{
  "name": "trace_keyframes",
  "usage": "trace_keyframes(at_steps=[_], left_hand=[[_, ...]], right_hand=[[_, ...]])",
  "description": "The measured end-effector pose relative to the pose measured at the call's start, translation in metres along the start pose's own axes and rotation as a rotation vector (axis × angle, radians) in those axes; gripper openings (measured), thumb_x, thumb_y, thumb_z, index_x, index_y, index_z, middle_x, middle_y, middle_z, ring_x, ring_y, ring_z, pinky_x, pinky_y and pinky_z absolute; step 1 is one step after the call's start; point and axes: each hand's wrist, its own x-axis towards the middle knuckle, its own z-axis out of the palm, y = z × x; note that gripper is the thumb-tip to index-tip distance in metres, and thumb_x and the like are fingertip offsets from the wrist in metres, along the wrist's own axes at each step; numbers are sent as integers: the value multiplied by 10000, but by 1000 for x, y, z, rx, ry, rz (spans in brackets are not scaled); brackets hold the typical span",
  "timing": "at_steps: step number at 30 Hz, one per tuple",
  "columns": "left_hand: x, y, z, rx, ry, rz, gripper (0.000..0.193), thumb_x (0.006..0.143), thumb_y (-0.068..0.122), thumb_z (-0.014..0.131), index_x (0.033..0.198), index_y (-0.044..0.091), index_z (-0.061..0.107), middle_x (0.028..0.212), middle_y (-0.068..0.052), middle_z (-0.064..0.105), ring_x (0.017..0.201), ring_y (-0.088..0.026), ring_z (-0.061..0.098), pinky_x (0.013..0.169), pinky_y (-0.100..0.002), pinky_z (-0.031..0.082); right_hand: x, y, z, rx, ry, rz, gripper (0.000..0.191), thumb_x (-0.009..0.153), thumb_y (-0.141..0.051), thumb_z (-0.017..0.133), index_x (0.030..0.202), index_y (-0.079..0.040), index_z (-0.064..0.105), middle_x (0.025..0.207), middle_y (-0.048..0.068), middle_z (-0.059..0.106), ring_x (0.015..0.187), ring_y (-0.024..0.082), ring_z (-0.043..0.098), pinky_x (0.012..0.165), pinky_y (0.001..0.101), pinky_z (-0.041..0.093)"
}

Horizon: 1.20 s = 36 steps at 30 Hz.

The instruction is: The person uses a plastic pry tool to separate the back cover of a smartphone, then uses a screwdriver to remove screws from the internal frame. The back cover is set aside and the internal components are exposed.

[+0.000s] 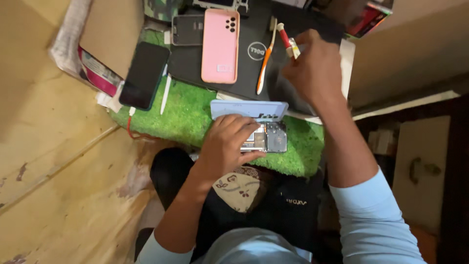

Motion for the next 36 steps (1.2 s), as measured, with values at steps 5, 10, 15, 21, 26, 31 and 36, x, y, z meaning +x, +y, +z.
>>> trace_keyframes(at_steps=[5,10,15,21,26,31,36], left_hand=[[-1,-2,5,-3,-2,-11,684,693,414,889,1196,2,675,1209,-131,672,1140,-323,609,1008,-467,462],[0,0,8,5,-7,-26,670,746,455,868,1201,2,674,1188,-122,673,1124,-318,611,994,-470,459],[1,15,13,96,-22,-103,677,754,475,858,1181,-15,667,1163,-136,650,1113,-320,591,991,-470,436],[-1,17,14,108,-27,-95,663,774,473,857,1210,13,659,1201,-113,642,1160,-298,568,1019,-461,408],[-1,16,13,97,-52,-102,684,777,483,854,1243,30,641,1213,-91,635,1161,-286,565,1027,-451,413],[-2,14,15,89,-15,-87,740,787,490,858,1308,31,606,1243,-95,612,1169,-290,555,1043,-460,409],[-3,19,14,139,-14,-71,678,806,448,861,1296,53,608,1305,-137,586,1227,-326,527,1069,-479,400]], right_hand=[[-40,26,-37,399,-74,134,196,861,-39,752,1047,3,705,883,94,730,785,125,695,714,289,548],[-110,37,-37,1028,-66,237,180,908,70,633,1059,-27,650,853,37,662,735,89,622,704,256,516],[-151,16,-7,1175,17,278,493,920,144,626,1323,-48,416,1017,119,682,869,174,688,803,317,592],[-175,-3,3,995,153,183,927,1035,139,638,1623,-210,12,1141,138,634,903,200,683,836,348,628],[-192,-1,14,962,189,108,850,1109,127,605,1627,-252,48,1070,180,658,903,231,696,872,376,627],[-199,11,24,948,259,69,693,1205,20,520,1655,-246,64,1061,187,703,875,235,690,855,365,590],[-205,11,25,889,333,74,705,1218,4,531,1655,-230,29,1074,177,654,893,231,656,875,394,619]])
